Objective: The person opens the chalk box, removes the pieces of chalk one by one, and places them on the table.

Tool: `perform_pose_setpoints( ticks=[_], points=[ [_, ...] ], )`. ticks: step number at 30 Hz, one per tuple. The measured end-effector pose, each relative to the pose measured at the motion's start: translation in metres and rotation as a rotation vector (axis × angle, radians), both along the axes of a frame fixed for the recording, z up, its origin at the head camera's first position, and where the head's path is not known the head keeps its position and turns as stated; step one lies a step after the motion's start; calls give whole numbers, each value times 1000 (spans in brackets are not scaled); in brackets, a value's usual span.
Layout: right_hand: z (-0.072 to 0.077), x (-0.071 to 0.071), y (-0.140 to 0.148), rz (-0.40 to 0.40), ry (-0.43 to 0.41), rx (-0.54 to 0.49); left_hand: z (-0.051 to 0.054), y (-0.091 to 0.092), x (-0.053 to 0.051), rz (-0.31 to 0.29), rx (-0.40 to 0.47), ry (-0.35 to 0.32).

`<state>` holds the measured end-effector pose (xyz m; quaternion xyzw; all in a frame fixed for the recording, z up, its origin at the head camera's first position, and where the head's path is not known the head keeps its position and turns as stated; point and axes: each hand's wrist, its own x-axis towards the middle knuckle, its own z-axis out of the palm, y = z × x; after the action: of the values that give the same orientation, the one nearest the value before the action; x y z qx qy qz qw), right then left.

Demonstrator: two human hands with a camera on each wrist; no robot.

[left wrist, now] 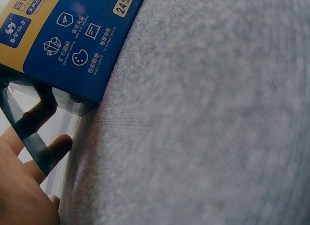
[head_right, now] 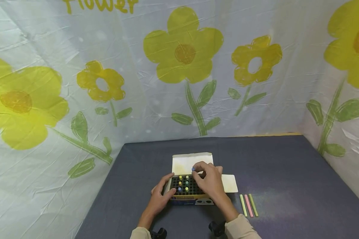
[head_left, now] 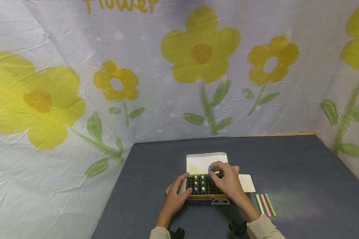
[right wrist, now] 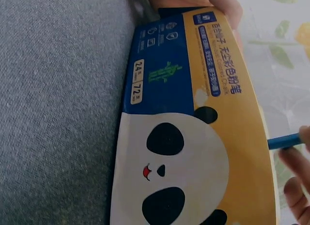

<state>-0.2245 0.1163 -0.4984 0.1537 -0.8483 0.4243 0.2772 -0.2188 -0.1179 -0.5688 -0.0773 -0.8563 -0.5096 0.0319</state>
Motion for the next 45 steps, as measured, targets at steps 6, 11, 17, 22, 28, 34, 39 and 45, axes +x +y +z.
perform_pose_setpoints(
  ticks=[6, 11, 17, 22, 28, 34, 39, 45],
  points=[
    [1, -2, 4, 25, 62, -52, 0, 0, -1, 1, -7, -2],
    [0, -3, 10, 99, 39, -124, 0, -1, -1, 4, -17, -10],
    [1, 1, 20, 239, -60, -207, 2, 0, 1, 3, -9, -17],
    [1, 6, 30, 308, -146, -244, 1, 0, 1, 0, 3, -15],
    [-1, 9, 45, 318, -203, -251, 1, 0, 1, -4, 7, -9],
    [-6, 11, 63, 294, -217, -240, 4, 1, 1, 3, 4, -13],
    [-11, 15, 79, 265, -236, -223, 4, 1, 2, 17, -6, -23],
    [-12, 22, 99, 234, -269, -201, 2, 1, 2, 22, 7, -31]
  ],
)
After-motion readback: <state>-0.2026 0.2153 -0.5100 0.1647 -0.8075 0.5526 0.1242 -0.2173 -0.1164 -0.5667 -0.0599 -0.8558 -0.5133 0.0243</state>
